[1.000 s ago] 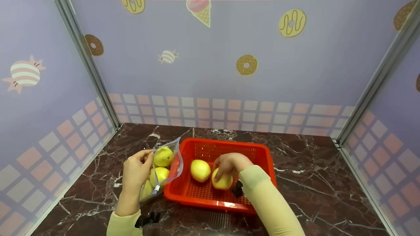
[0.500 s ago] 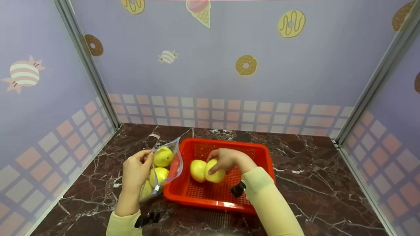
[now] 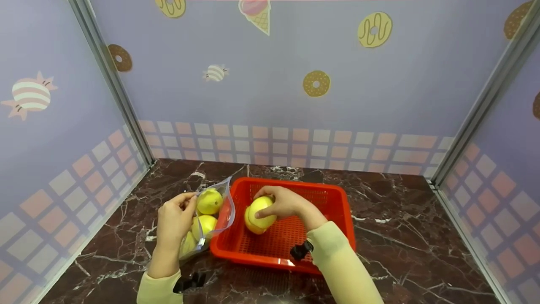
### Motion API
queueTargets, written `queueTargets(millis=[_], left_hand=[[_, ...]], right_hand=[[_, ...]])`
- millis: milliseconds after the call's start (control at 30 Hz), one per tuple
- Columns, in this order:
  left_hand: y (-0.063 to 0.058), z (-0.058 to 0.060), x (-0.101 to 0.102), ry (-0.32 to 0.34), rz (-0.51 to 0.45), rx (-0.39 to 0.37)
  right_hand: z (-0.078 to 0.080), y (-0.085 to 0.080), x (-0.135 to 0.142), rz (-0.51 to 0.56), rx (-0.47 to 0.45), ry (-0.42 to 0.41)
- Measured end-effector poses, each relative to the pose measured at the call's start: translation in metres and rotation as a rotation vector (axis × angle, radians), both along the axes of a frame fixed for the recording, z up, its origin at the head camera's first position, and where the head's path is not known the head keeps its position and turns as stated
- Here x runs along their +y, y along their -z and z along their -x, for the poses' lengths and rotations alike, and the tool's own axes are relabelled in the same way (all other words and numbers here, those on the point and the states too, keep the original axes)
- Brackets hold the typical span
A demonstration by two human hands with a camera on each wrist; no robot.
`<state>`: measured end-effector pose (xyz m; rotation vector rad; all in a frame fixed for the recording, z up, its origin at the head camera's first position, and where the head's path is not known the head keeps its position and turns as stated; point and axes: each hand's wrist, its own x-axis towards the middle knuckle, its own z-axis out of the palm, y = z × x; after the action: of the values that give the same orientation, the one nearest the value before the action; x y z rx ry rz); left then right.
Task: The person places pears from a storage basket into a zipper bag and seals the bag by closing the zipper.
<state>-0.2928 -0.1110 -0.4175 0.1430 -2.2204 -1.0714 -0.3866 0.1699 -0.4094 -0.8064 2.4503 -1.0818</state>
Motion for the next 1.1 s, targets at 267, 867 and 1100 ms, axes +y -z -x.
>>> queueTargets(millis=[267, 867, 1100], left_hand=[[0.0, 0.0, -0.001, -0.001, 0.002, -0.017], [-0.001, 0.0, -0.001, -0.002, -0.006, -0.002], [0.0, 0.0, -0.002, -0.012, -0.011, -0.017]], right_hand=[[-0.007, 0.002, -0.012, 0.133, -0.002, 0.063], [-0.026, 0.01, -0.056, 0.298, 0.001, 0.178], [-0.033, 0.011, -0.078, 0.347, 0.027, 0.201]])
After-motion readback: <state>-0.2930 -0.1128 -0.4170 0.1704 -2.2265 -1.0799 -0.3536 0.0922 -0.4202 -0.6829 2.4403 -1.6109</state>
